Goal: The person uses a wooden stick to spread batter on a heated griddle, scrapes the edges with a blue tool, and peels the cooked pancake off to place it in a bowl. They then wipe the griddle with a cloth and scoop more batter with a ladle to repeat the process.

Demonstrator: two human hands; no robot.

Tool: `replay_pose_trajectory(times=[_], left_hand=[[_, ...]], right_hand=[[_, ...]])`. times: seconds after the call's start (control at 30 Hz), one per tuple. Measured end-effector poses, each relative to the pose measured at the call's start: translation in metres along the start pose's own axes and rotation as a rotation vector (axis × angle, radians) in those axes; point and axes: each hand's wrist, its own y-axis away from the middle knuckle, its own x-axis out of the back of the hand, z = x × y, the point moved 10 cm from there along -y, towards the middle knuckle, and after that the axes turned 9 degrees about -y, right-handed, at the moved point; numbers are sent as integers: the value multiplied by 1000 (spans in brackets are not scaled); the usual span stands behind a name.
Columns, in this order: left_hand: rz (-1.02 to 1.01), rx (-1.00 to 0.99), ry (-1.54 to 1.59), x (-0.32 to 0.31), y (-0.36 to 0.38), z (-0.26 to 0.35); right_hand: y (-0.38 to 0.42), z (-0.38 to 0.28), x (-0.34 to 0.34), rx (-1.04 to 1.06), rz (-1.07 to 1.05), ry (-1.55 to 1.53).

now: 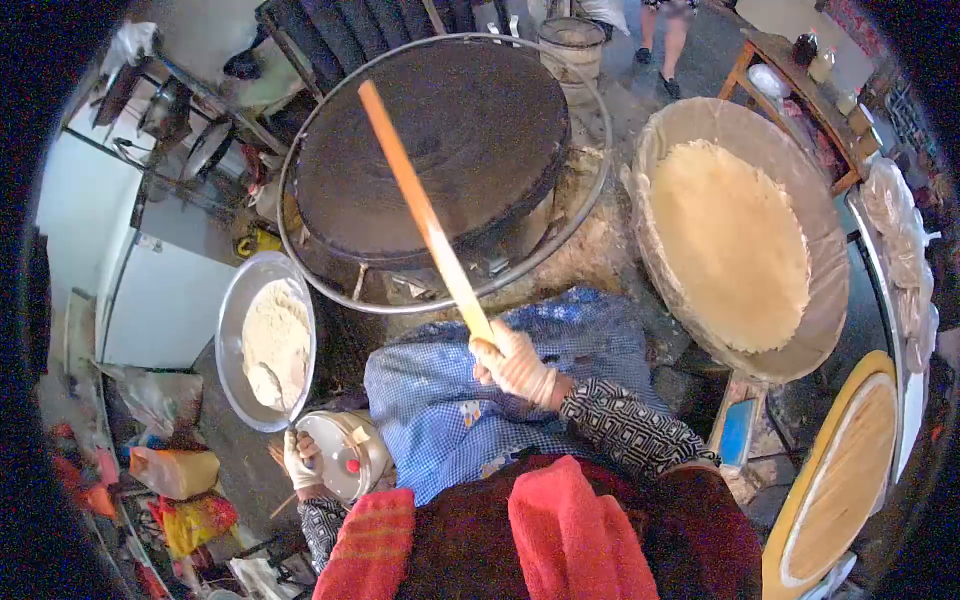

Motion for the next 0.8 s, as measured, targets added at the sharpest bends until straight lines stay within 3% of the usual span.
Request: replay_pose_trajectory(times=[0.03,0.07,0.13,0.2,0.23,0.33,0.37,0.47,0.53,0.57,0.63,0.67,0.7,0.73,0.77,0.8], left_hand=[[32,35,2,21,-6,8],[87,-80,-116,-15,11,18],[49,-93,-180,-65,27,30],[-103,-37,-140,-108,35,35],[-83,-78,-121,-127,38,40],[-228,-59,-72,-178,40,44],[-272,-38,-39,-196,42,44],[-339,27,-80,-241,45,42],[-342,78,51,-259,41,39],[-341,67,66,-258,46,42],[-317,237,225,-262,44,31],[9,-220,-392,-209,29,73],[-86,-313,-601,-187,15,89],[-91,-279,-587,-185,16,87],[-230,115,88,-200,22,54],[-330,221,167,-183,19,53]], right_hand=[[-12,-5,11,113,8,-49],[-19,-26,16,138,29,-48],[-44,-47,35,237,103,27],[-62,-71,51,370,209,287],[-67,-81,58,450,306,396],[-91,-46,97,473,419,426],[-98,-36,108,439,457,562],[-134,3,145,416,377,251],[-105,-49,129,419,438,494],[-112,-40,142,446,431,409],[-120,-41,157,445,414,468],[-116,-58,162,459,437,538],[-116,-72,163,443,432,583],[-115,-83,168,429,436,632],[-135,-65,202,330,462,275],[-158,-47,226,225,448,-89]])
